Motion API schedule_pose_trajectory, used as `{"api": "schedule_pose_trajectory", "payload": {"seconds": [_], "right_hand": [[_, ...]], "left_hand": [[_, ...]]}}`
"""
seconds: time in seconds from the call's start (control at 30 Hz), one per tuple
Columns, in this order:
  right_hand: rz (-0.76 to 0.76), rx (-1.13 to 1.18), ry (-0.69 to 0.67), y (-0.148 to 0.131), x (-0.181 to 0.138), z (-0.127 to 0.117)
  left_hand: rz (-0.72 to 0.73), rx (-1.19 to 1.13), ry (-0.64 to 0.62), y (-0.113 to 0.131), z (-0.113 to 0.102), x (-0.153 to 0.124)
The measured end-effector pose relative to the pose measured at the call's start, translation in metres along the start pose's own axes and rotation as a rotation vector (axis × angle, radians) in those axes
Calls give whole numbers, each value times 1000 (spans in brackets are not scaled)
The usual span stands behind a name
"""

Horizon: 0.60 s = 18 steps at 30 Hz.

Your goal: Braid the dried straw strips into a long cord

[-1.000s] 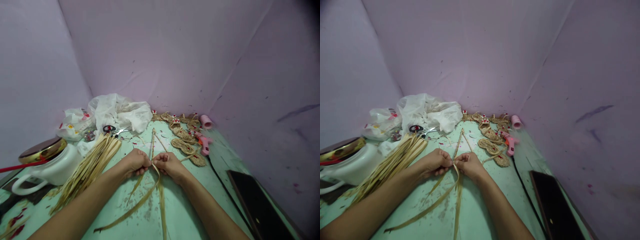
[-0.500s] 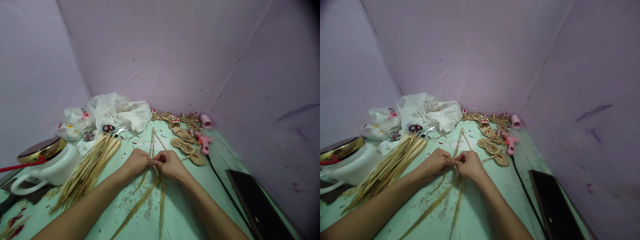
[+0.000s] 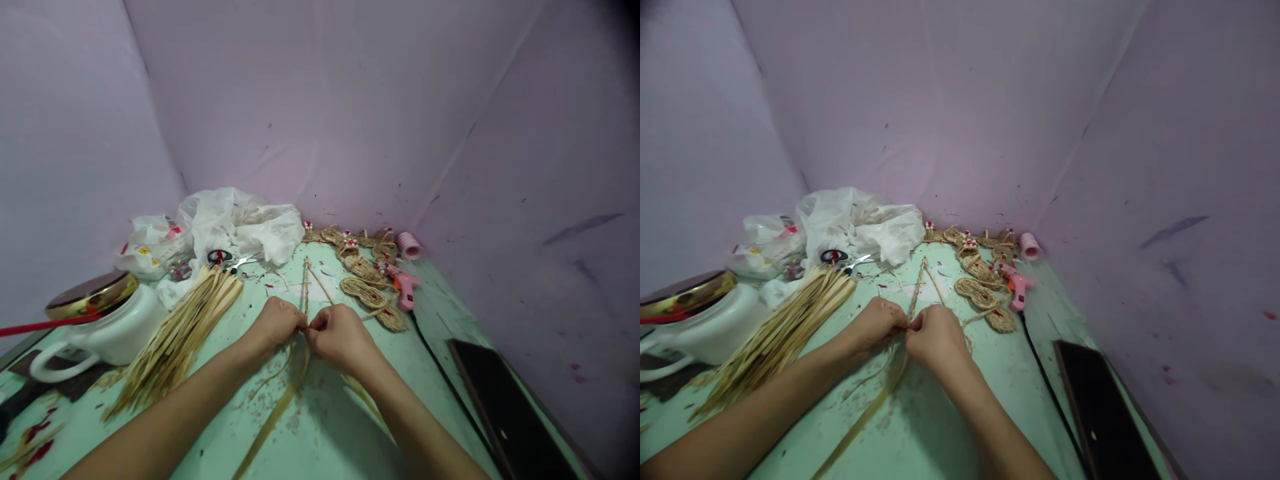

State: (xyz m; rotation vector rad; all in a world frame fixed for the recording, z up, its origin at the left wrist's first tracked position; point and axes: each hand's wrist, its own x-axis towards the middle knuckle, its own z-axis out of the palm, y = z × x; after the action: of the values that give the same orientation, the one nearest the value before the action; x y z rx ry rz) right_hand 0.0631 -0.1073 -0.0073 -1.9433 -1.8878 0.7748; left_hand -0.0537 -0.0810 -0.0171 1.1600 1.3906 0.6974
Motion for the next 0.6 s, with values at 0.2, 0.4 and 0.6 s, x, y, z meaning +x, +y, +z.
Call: {"api": "schedule_pose_trajectory", "payload": {"seconds": [0.2,0.4,0.6], "right_hand": [[-82,-59,100,-13,-11,10],[-77,237,-151,3,-2,-10],[220,786,-284,3,1,-14]], "left_hand": [[-17,-87,-102,4,-8,-1],[-42,-108,-245,-1,-19,7],[-61,-136,-283,-1,-19,8]]}}
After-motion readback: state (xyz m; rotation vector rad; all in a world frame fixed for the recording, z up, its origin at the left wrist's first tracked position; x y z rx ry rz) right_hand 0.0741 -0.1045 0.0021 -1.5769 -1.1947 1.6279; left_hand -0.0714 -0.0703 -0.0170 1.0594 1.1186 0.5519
